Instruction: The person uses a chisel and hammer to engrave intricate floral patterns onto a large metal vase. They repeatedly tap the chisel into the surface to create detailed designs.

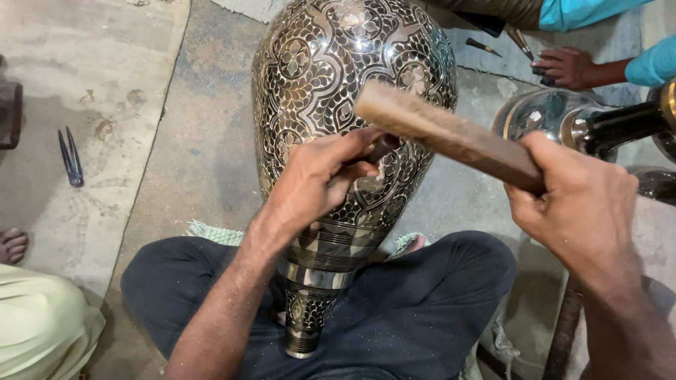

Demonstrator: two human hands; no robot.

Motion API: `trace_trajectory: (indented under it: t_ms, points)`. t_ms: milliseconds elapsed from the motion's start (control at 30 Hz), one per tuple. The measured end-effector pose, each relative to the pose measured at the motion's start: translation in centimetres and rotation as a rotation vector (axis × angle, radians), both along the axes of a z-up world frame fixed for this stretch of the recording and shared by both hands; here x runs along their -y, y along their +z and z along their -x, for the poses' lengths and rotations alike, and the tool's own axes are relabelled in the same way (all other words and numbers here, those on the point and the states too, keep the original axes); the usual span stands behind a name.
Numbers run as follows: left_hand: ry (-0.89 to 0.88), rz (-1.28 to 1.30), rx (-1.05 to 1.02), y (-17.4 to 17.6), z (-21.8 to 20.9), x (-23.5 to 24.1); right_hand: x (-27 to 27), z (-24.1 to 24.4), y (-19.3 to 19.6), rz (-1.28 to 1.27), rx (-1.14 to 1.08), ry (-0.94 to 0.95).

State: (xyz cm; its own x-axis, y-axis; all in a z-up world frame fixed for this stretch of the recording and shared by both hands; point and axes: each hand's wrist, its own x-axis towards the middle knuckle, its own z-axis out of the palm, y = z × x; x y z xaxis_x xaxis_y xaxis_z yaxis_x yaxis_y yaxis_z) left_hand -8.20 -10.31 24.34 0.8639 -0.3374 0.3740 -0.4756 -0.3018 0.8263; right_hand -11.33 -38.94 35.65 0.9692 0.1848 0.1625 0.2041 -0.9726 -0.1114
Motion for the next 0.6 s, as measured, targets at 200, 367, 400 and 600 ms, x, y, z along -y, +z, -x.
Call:
trace_trajectory:
  t_ms: [200, 367, 400, 600]
  points:
    - [0.013, 0.022, 0.074, -0.1, 0.0, 0.1, -0.7, -0.3, 0.4, 0.003, 0.051, 0.057]
    - [-0.006, 0.074, 0.067, -0.1, 0.6, -0.1, -1.2, -0.2, 0.8, 0.264, 0.204, 0.174]
    - [0.023, 0.054, 0.105, 0.0, 0.5, -0.1, -1.4, -0.1, 0.8, -0.01, 0.116, 0.087]
    - [0.068, 0.037, 0.06, -0.2, 1.0, 0.0, -1.8, -0.1, 0.9, 0.012, 0.107, 0.085]
